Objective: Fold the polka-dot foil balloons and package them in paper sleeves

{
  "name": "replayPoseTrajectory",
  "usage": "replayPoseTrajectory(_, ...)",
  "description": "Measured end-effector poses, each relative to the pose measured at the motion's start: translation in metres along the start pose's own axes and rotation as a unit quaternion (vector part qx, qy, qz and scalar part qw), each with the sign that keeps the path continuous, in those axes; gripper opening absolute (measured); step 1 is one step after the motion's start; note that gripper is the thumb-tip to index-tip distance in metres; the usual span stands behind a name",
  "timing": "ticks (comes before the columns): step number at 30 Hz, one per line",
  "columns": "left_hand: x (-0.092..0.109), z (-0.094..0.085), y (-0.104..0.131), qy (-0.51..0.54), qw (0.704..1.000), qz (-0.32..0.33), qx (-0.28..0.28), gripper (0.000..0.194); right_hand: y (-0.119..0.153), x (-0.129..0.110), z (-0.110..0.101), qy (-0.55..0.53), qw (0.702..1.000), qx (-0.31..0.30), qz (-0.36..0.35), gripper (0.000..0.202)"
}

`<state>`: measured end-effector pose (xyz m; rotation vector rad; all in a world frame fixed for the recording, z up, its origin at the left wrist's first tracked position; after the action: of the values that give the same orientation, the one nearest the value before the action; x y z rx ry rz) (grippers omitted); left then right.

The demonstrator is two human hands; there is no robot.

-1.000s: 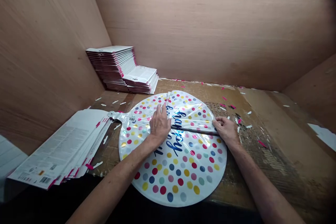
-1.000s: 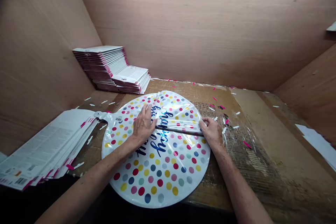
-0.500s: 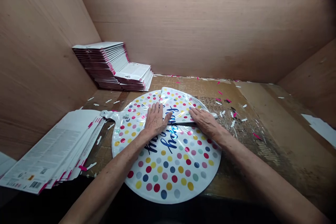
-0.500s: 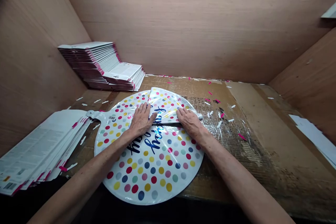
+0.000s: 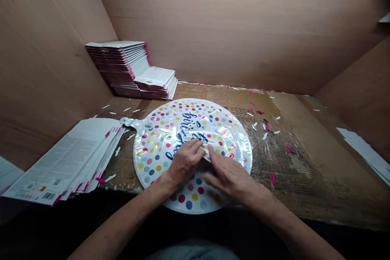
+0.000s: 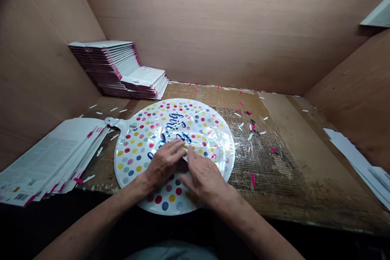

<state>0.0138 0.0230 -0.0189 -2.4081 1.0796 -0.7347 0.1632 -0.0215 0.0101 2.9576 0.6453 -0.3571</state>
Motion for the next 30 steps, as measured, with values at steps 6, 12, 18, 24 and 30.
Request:
replayPoseTrajectory(6,-0.054,-0.036,0.031,0.208,0.977,-0.024,0.029,0.027,0.009,0.035,0.012,-0.063,0.970,0.142,-0.188,0.084)
replayPoseTrajectory(12,-0.037,-0.054,0.063,-0.004,0.998,-0.059,-0.005,0.044,-0.022,0.011,0.025,0.053,0.970,0.117,-0.208,0.033)
replayPoseTrajectory(18,-0.034,-0.054,0.070,0.014,0.976,-0.214,-0.028,0.019,-0.056,0.010,0.013,-0.087,0.994,0.034,-0.056,0.026)
replayPoseTrajectory(24,-0.064,-0.049,0.045,-0.058,0.913,-0.403,-0.029,0.025,-0.088,0.033,0.025,-0.170,0.972,0.112,0.119,0.044)
replayPoseTrajectory(30,-0.067,-0.040,0.029,-0.140,0.879,-0.451,-0.065,0.040,-0.103,0.037,0.025,-0.154,0.972,0.046,0.173,0.038)
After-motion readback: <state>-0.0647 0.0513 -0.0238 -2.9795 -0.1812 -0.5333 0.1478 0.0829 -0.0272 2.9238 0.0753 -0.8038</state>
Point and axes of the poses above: each hand's wrist, its own y-axis away from the middle knuckle, its own z-axis out of the palm, x = y × z, the point moved 4 cm from there along -y, towards the middle knuckle, and after that the axes turned 3 degrees about x, right-handed, at the moved point
